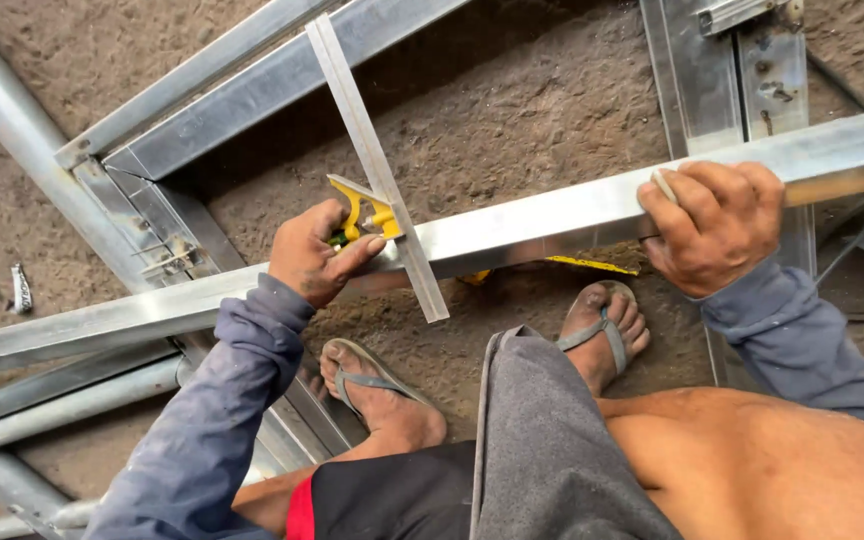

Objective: Measuring and marking metal beams for fabrication using a tape measure, combination square, and marker.

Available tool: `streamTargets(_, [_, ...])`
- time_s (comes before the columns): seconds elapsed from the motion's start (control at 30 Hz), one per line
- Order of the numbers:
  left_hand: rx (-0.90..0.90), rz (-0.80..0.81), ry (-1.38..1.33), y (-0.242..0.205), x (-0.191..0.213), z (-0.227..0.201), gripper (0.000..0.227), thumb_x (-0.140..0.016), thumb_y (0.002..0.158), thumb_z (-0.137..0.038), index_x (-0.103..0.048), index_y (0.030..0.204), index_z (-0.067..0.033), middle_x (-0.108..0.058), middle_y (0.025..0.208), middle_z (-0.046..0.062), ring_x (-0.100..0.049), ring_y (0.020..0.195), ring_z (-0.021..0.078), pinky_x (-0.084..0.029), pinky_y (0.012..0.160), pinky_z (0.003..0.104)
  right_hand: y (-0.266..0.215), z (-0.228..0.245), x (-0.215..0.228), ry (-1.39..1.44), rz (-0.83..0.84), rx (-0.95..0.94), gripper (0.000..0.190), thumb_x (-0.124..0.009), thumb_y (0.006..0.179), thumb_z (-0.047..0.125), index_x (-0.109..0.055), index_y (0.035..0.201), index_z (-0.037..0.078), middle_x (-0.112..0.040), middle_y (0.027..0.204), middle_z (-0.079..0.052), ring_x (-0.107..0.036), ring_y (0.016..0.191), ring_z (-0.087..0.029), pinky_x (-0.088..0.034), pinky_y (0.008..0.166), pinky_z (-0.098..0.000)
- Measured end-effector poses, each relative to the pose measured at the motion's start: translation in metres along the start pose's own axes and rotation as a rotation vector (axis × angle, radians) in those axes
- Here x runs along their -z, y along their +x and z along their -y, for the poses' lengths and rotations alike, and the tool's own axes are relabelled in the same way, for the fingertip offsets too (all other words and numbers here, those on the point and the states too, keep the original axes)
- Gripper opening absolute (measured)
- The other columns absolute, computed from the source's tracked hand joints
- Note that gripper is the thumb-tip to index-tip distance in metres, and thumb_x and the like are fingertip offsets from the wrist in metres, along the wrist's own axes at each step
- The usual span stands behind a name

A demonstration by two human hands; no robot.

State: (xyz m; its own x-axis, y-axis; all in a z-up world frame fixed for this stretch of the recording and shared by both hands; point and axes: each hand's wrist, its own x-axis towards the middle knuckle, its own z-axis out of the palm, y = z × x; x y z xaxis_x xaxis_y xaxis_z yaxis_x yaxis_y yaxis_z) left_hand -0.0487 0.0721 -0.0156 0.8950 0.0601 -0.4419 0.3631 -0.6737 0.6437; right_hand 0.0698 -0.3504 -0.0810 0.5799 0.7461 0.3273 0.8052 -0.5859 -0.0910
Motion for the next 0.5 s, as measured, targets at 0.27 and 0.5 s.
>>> streamTargets(0.27, [0.082,0.002,-0.087,-0.012,-0.008,-0.001,0.032,-0.077,0.089,-0.032,-0.062,0.089,-0.0034,-0.062,0.072,0.004,-0.052,0.059,0.0151,-0.047,0.055,0.030,-0.029,0.005,-0.016,-0.044,-0.107,-0.035,0.028,-0.083,0.091,0.007,-0.067,0.108,0.021,-0.073,0.116,0.008,-0.062,0.107,-0.016,-0.035,0.101,-0.0402])
streamTargets(0.5, [-0.066,-0.009,0.119,0.005,-0.005,0.019,0.040,-0.079,0.091,-0.038,-0.057,0.089,-0.0049,-0.058,0.072,0.007,-0.052,0.058,0.0212,-0.046,0.057,0.035,0.021,-0.028,0.013,0.060,0.113,0.138,0.056,-0.083,0.073,0.038,-0.075,0.124,0.015,-0.076,0.118,0.000,-0.068,0.108,-0.017,-0.043,0.098,-0.0362])
